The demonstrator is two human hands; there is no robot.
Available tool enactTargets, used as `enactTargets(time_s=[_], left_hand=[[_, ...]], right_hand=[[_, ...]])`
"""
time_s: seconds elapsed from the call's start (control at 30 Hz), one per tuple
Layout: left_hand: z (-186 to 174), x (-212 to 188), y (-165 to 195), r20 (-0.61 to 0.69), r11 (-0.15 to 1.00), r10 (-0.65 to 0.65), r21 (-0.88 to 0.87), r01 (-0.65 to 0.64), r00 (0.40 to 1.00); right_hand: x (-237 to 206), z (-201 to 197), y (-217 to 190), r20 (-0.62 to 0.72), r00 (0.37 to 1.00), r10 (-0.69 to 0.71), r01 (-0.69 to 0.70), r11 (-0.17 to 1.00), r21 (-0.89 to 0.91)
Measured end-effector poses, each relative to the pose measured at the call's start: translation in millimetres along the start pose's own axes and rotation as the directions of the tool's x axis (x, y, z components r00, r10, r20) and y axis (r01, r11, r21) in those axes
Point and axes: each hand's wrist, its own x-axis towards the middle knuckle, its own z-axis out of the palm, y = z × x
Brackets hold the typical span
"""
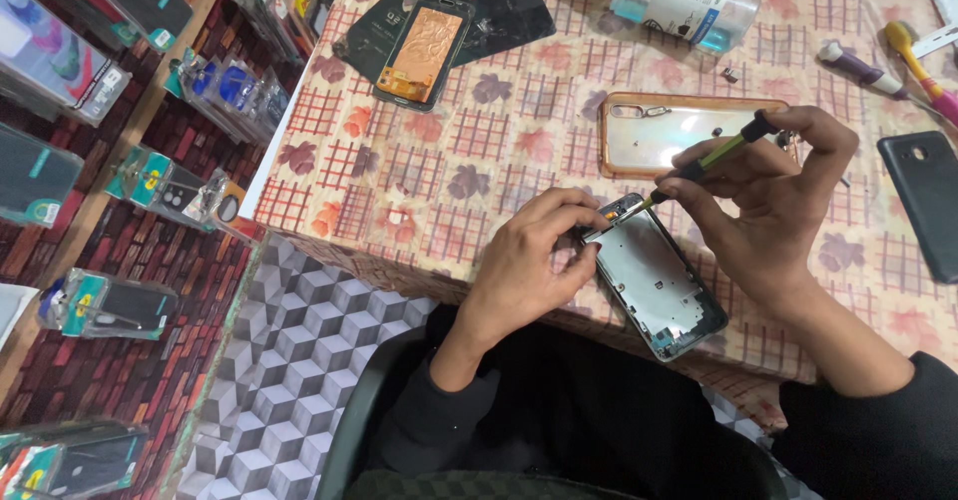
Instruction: The person uses a screwdriver to remove screws from the internal frame of a disassembled smartphone. They then use a prying tool to lift and separate internal components within the phone chassis.
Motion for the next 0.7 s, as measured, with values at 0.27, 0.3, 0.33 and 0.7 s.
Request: enactTargets(time_s=[0.27,0.3,0.33,0.7], left_hand=[[0.4,-0.6,0.1,0.008,1.0,-0.021,-0.024,0.021,1.0],[0.8,-0.2,-0.2,0.014,0.999,-0.026,-0.027,0.026,1.0],[1.2,0.1,-0.5,0.019,0.999,-0.031,-0.03,0.032,0.999],[1.1,-0.5,-1.2,0.018,1.0,-0.019,-0.016,0.019,1.0]], right_hand=[[-0.6,1.3,1.3,-0.007,1.0,0.009,-0.009,1.0,-0.003],[-0.7,1.4,1.3,-0.006,1.0,0.009,-0.009,1.0,-0.01],[-0.8,1.4,1.3,-0.007,1.0,0.008,-0.008,1.0,-0.011],[1.8,2.5,4.1,0.015,0.999,-0.042,0.042,0.999,0.024]])
